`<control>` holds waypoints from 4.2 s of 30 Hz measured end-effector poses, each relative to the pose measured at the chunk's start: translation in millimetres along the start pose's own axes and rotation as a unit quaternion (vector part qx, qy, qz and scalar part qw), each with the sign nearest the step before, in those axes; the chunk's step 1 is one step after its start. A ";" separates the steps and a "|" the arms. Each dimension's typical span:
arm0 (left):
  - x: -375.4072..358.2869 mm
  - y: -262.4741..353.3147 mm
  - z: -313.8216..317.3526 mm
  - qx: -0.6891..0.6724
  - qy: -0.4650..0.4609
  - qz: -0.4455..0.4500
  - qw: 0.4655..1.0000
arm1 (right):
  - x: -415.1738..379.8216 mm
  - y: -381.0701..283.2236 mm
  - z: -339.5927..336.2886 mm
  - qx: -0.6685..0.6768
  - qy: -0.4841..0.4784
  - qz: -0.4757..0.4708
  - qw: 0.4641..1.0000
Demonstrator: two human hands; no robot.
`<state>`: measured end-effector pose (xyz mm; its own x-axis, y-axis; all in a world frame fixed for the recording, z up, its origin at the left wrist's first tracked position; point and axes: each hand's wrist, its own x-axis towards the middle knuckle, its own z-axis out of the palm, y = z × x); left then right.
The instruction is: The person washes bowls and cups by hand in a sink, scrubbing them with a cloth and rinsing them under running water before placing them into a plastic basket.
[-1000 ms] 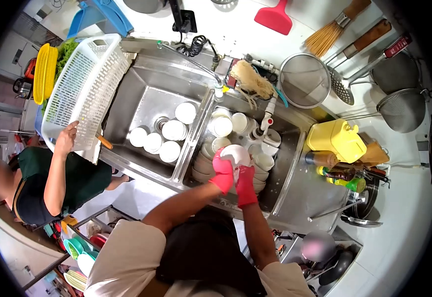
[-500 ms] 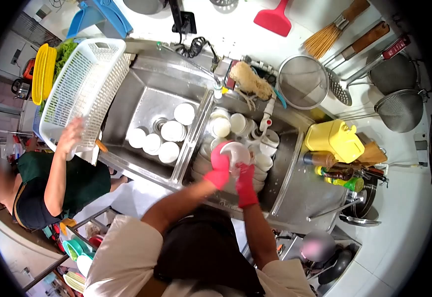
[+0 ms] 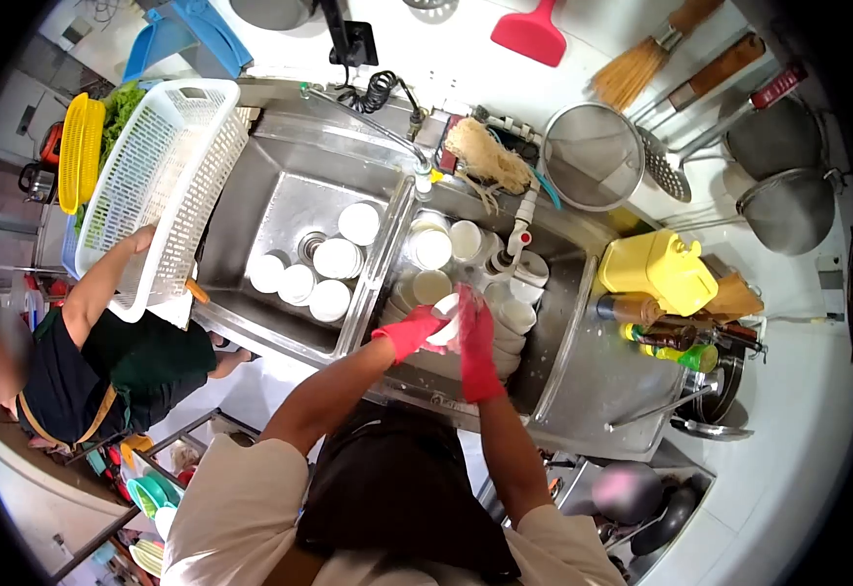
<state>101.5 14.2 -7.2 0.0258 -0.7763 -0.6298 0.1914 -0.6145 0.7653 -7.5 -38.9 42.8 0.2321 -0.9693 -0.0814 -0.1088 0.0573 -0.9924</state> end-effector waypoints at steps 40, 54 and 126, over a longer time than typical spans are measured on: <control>115.9 -57.6 -349.4 -0.278 0.311 -0.100 0.903 | -55.4 64.7 -40.9 0.370 0.138 0.423 0.815; 12.9 71.2 -99.7 0.213 0.256 0.379 0.863 | -42.2 68.4 -59.6 0.290 0.092 0.355 0.884; 0.1 13.1 10.1 -0.028 0.165 -0.022 0.986 | 32.4 37.5 -31.0 -0.560 -0.359 -0.085 0.742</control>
<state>94.1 4.6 4.1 0.3327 -0.6559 -0.6776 0.2532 -0.6300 0.7341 -34.0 -75.6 5.8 0.7461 -0.5395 -0.3903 -0.6602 -0.6756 -0.3281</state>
